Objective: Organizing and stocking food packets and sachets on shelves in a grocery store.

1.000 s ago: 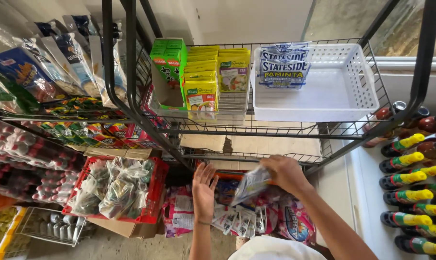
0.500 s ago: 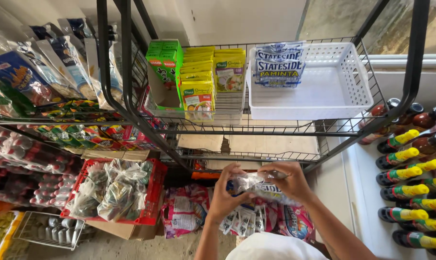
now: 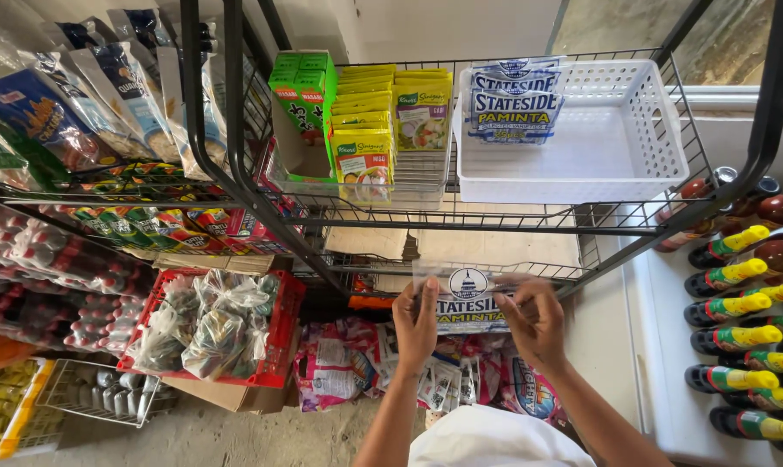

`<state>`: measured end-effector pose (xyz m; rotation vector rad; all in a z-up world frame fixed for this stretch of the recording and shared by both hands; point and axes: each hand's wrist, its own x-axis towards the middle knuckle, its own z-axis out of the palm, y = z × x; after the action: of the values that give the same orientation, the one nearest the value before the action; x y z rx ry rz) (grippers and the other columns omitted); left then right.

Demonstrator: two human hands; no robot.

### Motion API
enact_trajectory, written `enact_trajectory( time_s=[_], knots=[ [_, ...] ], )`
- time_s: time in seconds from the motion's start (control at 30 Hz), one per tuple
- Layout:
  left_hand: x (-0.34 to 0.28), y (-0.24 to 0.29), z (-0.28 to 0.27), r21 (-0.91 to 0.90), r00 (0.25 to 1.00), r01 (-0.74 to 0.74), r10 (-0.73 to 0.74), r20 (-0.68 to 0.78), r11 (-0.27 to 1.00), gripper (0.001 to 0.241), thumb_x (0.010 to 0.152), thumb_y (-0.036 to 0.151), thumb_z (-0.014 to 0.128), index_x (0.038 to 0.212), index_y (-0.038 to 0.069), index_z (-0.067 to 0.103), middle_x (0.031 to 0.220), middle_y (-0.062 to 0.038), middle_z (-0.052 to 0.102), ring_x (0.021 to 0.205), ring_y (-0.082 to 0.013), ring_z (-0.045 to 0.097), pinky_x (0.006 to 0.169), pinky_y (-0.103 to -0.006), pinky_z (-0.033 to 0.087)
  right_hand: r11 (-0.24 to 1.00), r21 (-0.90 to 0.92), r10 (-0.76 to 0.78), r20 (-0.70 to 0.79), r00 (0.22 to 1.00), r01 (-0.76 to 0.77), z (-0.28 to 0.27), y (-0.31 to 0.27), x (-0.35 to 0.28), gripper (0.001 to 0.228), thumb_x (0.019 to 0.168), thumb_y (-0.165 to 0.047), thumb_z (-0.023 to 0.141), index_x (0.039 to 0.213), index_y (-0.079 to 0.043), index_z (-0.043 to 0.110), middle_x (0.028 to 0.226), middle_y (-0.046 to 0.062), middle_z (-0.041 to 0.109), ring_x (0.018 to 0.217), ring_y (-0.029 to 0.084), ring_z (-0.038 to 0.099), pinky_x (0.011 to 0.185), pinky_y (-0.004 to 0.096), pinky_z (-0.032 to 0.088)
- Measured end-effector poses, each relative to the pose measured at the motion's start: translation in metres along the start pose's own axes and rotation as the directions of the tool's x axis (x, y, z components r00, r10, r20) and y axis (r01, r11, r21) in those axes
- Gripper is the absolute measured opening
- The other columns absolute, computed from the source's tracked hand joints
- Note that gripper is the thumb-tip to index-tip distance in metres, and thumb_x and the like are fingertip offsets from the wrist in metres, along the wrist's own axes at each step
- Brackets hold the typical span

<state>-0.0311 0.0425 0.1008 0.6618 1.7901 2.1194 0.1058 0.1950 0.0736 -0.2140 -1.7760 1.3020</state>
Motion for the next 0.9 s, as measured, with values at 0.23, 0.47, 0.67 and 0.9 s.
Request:
enact_trajectory(
  time_s=[0.23,0.47,0.67,0.9],
  knots=[
    [-0.002,0.001,0.01,-0.084,0.968,-0.229,0.217,-0.129,0.97,0.036,0.108,0.019,0.06,0.075,0.011,0.049,0.065,0.01,0.043,0.058,-0.0013,0.033,0.052,-0.0278,0.029,0.996,-0.086,0.01,0.082,0.997,-0.003,-0.002,-0.062,0.032,0.012,0.093,0.006,0.066,0.099,0.001,0.074,0.098,0.003,0.07,0.082,0.007,0.064,0.069,0.021,0.048],
    [-0.003,0.029,0.008,-0.216,0.957,-0.238,0.191,-0.218,0.947,0.045,0.104,0.01,0.067,0.073,0.015,0.035,0.074,0.008,0.035,0.064,-0.0008,0.024,0.055,-0.023,0.021,0.982,-0.163,-0.035,0.323,0.946,0.092,-0.001,-0.08,0.045,0.05,0.072,-0.008,0.087,0.119,-0.009,0.074,0.101,0.0,0.062,0.093,0.013,0.061,0.078,0.03,0.053],
    [-0.004,0.108,0.015,0.021,0.862,-0.495,0.494,-0.116,0.869,0.04,0.089,0.026,0.083,0.086,0.01,0.046,0.108,-0.001,0.05,0.097,-0.0149,0.046,0.088,-0.0317,0.042,0.942,-0.331,0.061,0.329,0.942,0.055,-0.016,-0.083,0.05,0.042,0.066,-0.009,0.092,0.106,-0.017,0.082,0.082,-0.001,0.048,0.075,0.015,0.05,0.063,0.033,0.046],
    [0.027,0.107,0.001,0.322,0.667,-0.74,0.577,0.472,0.591,0.034,0.083,0.007,0.08,0.113,0.013,0.066,0.112,-0.001,0.077,0.111,-0.0185,0.072,0.108,-0.0474,0.046,0.904,-0.363,-0.125,0.284,0.951,0.227,-0.049,-0.114,0.095,0.032,0.063,-0.015,0.093,0.091,-0.023,0.081,0.111,0.007,0.057,0.079,0.016,0.056,0.065,0.027,0.05]
  ],
)
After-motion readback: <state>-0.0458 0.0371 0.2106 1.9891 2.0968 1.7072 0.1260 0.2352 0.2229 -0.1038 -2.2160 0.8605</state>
